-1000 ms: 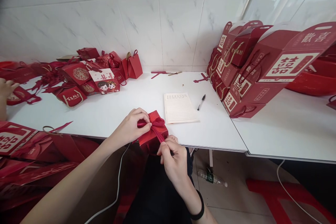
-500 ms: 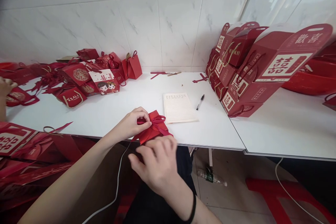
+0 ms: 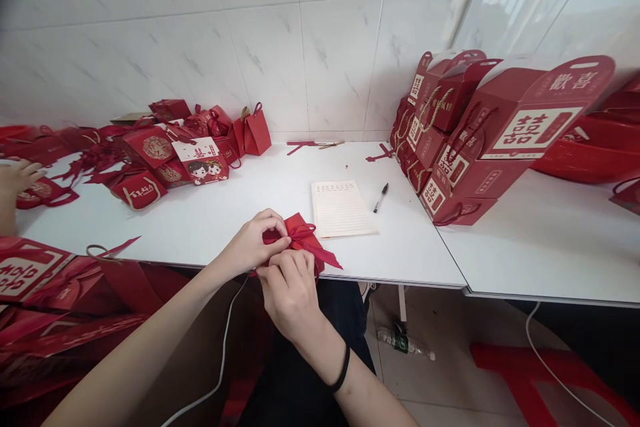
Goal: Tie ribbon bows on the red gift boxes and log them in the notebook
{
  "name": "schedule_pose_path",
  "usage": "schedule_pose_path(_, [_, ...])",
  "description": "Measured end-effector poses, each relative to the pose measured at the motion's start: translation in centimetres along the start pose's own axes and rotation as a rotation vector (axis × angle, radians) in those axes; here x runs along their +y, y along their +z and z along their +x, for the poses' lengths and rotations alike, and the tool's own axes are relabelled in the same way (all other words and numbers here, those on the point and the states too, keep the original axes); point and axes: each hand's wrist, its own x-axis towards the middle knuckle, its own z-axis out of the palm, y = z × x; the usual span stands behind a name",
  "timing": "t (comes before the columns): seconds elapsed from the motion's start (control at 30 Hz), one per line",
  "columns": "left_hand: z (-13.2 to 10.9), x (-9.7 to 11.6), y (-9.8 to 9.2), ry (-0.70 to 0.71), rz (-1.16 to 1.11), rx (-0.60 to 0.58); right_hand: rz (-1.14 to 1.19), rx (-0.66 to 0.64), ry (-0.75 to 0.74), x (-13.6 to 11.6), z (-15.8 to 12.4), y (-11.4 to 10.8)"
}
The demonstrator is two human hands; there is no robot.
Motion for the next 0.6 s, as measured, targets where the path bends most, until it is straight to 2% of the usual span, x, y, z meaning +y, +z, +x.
schedule_pose_path(0.17, [-0.3, -0.4, 0.7, 0.018, -0.008, 0.061, 0.127, 0.009, -0.039, 0.8, -0.5, -0.7])
schedule_pose_path(0.47, [0.0, -0.6, 0.7, 0.012, -0.058, 0.045, 0.258, 0.0, -0.086, 0.5, -1.3, -1.6])
schedule_pose_path(0.6, [-0.1, -0.6, 0.6, 0.023, -0.051, 0.025, 0.275, -0.065, -0.128, 0.1, -1.1, -2.9])
